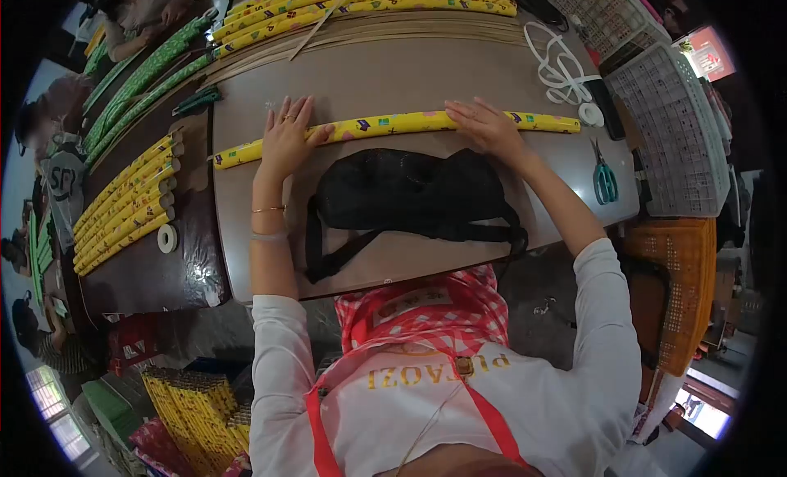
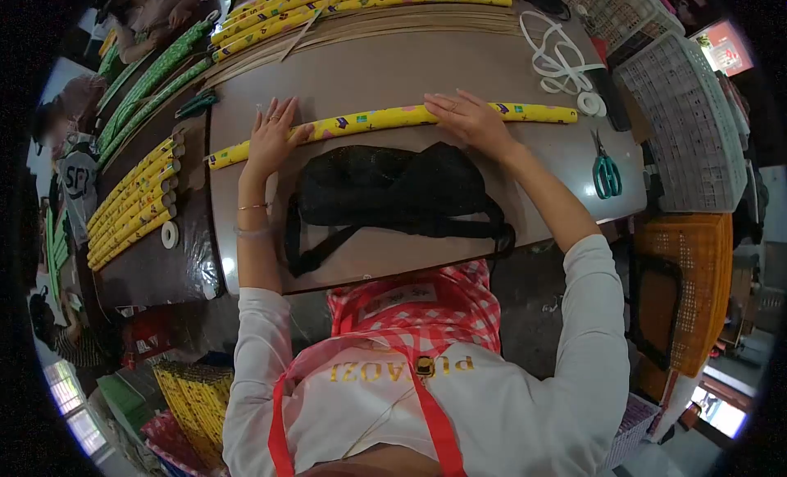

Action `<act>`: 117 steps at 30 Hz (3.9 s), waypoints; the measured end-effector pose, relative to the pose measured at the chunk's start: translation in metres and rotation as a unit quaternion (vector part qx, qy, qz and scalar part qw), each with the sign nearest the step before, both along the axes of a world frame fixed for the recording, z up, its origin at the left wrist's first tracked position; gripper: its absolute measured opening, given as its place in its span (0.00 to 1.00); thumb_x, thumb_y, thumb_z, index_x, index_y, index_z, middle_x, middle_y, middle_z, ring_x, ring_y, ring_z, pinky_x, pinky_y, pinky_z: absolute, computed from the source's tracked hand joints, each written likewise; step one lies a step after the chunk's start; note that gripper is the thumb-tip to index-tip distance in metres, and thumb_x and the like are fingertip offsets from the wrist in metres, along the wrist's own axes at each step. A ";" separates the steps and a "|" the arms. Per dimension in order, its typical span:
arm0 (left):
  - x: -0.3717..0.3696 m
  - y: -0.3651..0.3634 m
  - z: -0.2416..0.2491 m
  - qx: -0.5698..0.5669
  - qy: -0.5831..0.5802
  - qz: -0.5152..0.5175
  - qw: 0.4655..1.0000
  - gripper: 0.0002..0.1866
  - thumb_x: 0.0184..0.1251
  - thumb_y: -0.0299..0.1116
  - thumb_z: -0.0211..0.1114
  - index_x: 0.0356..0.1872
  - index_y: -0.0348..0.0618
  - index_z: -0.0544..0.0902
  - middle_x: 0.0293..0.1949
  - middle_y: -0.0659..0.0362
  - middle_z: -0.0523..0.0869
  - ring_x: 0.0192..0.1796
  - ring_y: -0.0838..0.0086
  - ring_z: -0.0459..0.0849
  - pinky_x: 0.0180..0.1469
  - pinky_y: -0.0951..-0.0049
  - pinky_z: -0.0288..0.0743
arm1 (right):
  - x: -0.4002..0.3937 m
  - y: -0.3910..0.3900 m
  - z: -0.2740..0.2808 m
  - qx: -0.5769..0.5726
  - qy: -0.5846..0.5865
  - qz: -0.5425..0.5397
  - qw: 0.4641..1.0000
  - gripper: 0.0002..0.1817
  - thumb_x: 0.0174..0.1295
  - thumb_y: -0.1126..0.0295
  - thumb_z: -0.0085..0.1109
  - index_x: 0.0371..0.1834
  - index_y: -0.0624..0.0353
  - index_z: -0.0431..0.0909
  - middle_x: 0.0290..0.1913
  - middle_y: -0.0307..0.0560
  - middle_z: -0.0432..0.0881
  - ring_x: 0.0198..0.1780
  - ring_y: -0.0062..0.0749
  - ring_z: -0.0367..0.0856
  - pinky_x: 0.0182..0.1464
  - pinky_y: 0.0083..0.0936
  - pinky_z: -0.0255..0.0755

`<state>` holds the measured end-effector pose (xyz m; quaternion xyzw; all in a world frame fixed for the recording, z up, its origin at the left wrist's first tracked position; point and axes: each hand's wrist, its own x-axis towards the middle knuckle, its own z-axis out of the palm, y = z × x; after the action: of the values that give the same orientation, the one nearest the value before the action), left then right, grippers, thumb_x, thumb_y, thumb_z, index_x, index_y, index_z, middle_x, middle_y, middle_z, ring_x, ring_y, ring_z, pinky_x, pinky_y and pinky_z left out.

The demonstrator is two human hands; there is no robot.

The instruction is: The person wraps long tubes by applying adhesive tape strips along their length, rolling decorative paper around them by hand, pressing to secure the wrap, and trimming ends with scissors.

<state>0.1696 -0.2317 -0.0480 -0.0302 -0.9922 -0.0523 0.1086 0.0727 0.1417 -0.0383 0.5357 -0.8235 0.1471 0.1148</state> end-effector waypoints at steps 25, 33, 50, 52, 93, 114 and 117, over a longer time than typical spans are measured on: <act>0.003 -0.001 0.013 0.131 -0.001 -0.005 0.991 0.26 0.68 0.52 0.50 0.62 0.50 0.70 0.59 0.56 0.75 0.65 0.62 0.69 0.64 0.60 0.60 | -0.003 0.002 -0.007 -0.083 0.005 0.000 0.997 0.23 0.55 0.72 0.60 0.57 0.53 0.72 0.58 0.39 0.74 0.54 0.36 0.75 0.58 0.32 0.68; -0.053 0.115 0.061 0.141 -0.103 -0.169 0.970 0.23 0.65 0.51 0.57 0.46 0.41 0.81 0.42 0.49 0.84 0.45 0.57 0.82 0.46 0.65 0.74 | 0.005 0.002 -0.008 -0.127 -0.094 -0.063 0.985 0.37 0.51 0.74 0.63 0.66 0.50 0.59 0.54 0.40 0.77 0.51 0.41 0.76 0.54 0.34 0.70; -0.091 0.163 0.038 0.257 -0.290 -0.110 0.915 0.24 0.56 0.50 0.66 0.39 0.35 0.83 0.32 0.53 0.84 0.34 0.72 0.80 0.38 0.74 0.73 | -0.003 0.006 -0.026 -0.155 -0.015 -0.039 0.987 0.36 0.56 0.69 0.60 0.69 0.43 0.56 0.52 0.41 0.77 0.51 0.36 0.77 0.53 0.33 0.72; -0.093 0.158 0.030 0.279 -0.289 -0.112 0.909 0.25 0.52 0.50 0.67 0.39 0.35 0.84 0.34 0.52 0.84 0.36 0.70 0.81 0.40 0.73 0.74 | -0.001 0.005 -0.024 -0.159 -0.015 -0.037 0.987 0.36 0.57 0.68 0.60 0.69 0.42 0.56 0.52 0.41 0.77 0.51 0.37 0.77 0.53 0.33 0.72; -0.099 0.140 0.023 0.367 -0.260 -0.169 0.877 0.22 0.53 0.34 0.68 0.50 0.37 0.79 0.44 0.55 0.83 0.47 0.73 0.80 0.54 0.77 0.72 | -0.027 -0.023 0.010 -0.084 -0.544 -0.143 0.822 0.37 0.52 0.78 0.58 0.68 0.58 0.57 0.50 0.45 0.73 0.50 0.24 0.72 0.50 0.18 0.70; -0.099 0.132 0.024 0.449 -0.272 -0.171 0.834 0.21 0.58 0.26 0.62 0.55 0.34 0.75 0.50 0.52 0.80 0.52 0.68 0.78 0.61 0.74 0.67 | -0.029 -0.011 0.024 -0.071 -0.571 -0.103 0.811 0.37 0.53 0.73 0.62 0.67 0.60 0.58 0.49 0.46 0.73 0.48 0.27 0.74 0.49 0.20 0.70; -0.098 0.096 0.030 0.539 -0.189 -0.206 0.795 0.21 0.62 0.27 0.60 0.57 0.36 0.73 0.52 0.52 0.79 0.54 0.69 0.77 0.61 0.74 0.68 | -0.034 -0.014 0.013 -0.081 -0.575 -0.123 0.805 0.36 0.54 0.70 0.62 0.67 0.60 0.57 0.48 0.45 0.74 0.48 0.26 0.74 0.50 0.20 0.69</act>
<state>0.0720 -0.1355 -0.0183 -0.1599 -0.7749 -0.6041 -0.0954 0.0385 0.1281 -0.0250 0.2356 -0.7830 0.4789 -0.3196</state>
